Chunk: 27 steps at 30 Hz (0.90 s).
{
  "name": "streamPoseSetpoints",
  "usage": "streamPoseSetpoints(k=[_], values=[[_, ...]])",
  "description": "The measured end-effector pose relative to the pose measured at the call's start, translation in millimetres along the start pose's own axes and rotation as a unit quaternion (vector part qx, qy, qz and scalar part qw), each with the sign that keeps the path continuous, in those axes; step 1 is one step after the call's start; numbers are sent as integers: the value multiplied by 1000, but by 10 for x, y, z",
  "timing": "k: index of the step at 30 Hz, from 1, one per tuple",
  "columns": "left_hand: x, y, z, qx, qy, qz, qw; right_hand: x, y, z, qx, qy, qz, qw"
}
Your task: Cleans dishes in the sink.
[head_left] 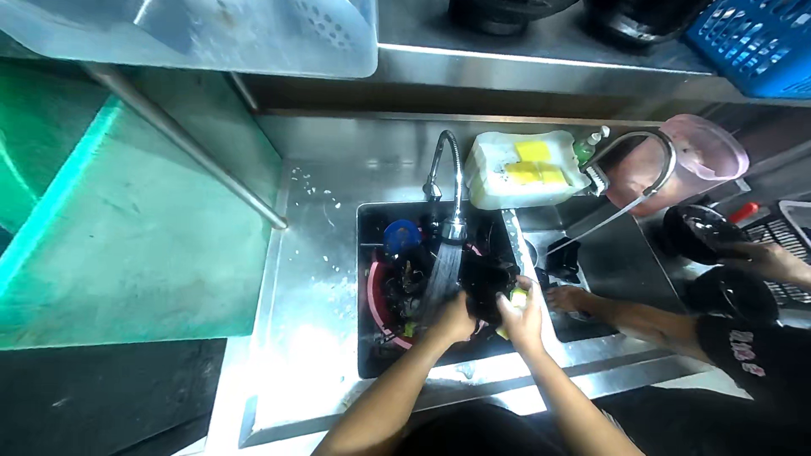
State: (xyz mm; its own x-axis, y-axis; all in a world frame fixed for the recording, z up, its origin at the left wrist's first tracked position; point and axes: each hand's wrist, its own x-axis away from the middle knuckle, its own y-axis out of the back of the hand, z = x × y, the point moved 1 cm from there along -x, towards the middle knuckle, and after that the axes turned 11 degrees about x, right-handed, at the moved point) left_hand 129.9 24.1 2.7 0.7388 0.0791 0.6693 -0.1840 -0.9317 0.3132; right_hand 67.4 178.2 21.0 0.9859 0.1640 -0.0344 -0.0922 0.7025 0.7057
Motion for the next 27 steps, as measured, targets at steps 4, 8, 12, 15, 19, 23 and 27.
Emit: streamPoseSetpoints(k=[4,8,12,15,19,23,27], values=[[186,-274,-85,215,3,132,968,-18,9,-53,-74,-44,12,996],[281,-359,-99,297,-30,177,938,6,52,-46,-131,-58,18,990],[280,-380,-123,200,-74,151,965,-20,92,-31,-149,-49,17,987],[262,-320,-144,85,-129,110,982,-55,128,-43,-147,-45,16,988],[277,-199,-216,-44,-119,68,990,-55,141,-35,-116,-38,9,992],[253,-241,-219,-20,-93,36,995,-63,170,-16,-74,-10,4,997],[243,-309,-234,22,-129,87,988,-38,165,13,-58,42,21,997]])
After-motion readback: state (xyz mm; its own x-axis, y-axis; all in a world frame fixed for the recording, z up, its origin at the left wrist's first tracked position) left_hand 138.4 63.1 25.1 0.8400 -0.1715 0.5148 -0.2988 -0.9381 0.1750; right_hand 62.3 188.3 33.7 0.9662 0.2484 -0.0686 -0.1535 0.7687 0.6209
